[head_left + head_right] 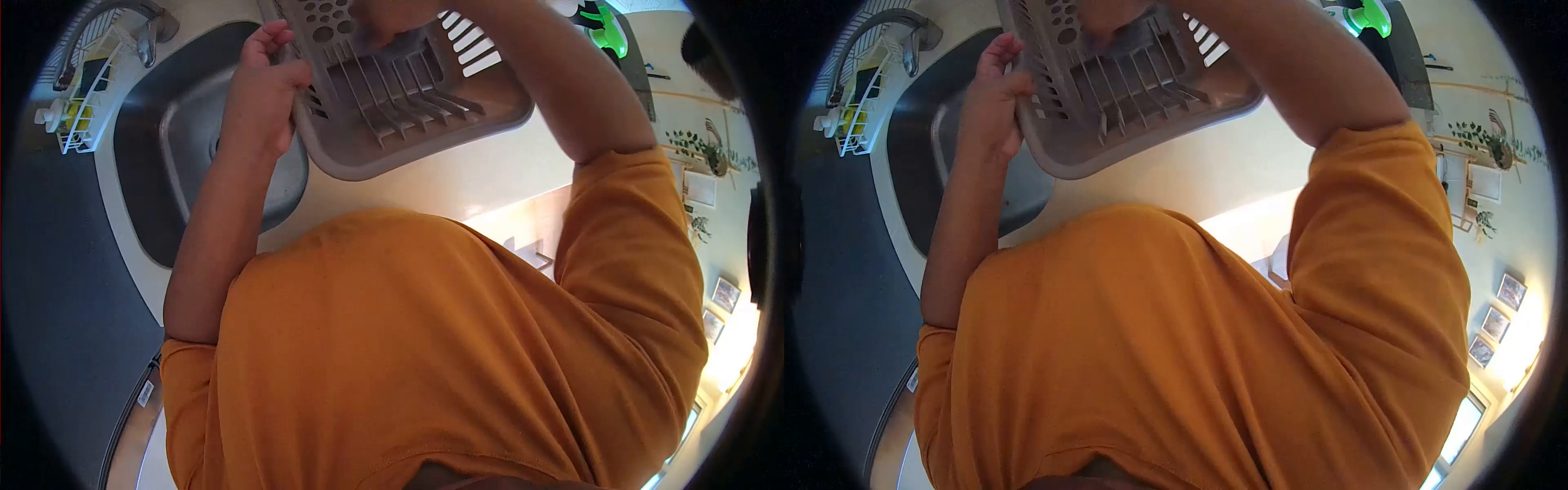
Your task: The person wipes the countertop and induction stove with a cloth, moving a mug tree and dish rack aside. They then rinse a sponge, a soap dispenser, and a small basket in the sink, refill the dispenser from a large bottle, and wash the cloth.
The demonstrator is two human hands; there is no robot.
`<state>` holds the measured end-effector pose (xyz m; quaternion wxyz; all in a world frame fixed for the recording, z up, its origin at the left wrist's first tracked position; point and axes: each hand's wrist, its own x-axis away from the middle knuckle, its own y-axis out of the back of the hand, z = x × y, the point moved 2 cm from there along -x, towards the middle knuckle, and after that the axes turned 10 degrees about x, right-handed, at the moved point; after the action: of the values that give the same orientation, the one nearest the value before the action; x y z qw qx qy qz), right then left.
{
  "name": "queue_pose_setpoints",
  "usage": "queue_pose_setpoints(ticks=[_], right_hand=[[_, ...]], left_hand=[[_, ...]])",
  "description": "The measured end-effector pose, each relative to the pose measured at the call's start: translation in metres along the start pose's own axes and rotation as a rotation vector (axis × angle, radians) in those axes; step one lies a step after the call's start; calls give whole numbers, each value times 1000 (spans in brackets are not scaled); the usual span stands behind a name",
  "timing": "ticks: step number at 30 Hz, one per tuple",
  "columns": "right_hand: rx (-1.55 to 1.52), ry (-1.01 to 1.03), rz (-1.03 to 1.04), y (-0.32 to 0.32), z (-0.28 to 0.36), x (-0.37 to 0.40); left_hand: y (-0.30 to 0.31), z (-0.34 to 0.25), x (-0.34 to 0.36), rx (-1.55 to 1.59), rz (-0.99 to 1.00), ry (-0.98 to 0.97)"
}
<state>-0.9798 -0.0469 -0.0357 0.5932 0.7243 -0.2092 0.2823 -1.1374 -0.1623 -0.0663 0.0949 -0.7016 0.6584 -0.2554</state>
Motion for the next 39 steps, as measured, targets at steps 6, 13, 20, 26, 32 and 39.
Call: queue_pose_setpoints(ticks=[6, 13, 20, 26, 32, 39], right_hand=[[-1, -487, 494, -2, 27, 37], [-62, -726, 260, -26, 40, 26], [-187, -725, 355, -32, 51, 7], [-434, -571, 483, -41, 68, 6], [-835, -695, -100, 18, 47, 77], [-936, -1512, -462, -10, 79, 132]], left_hand=[[-3, 1, 4, -19, -136, -26], [3, 17, -17, 259, -15, 113], [-1, 10, -8, 91, -178, -43], [-1, 12, -10, 262, -137, -47], [16, 24, 1, 445, -141, 55], [15, 26, 28, 354, 114, 130]])
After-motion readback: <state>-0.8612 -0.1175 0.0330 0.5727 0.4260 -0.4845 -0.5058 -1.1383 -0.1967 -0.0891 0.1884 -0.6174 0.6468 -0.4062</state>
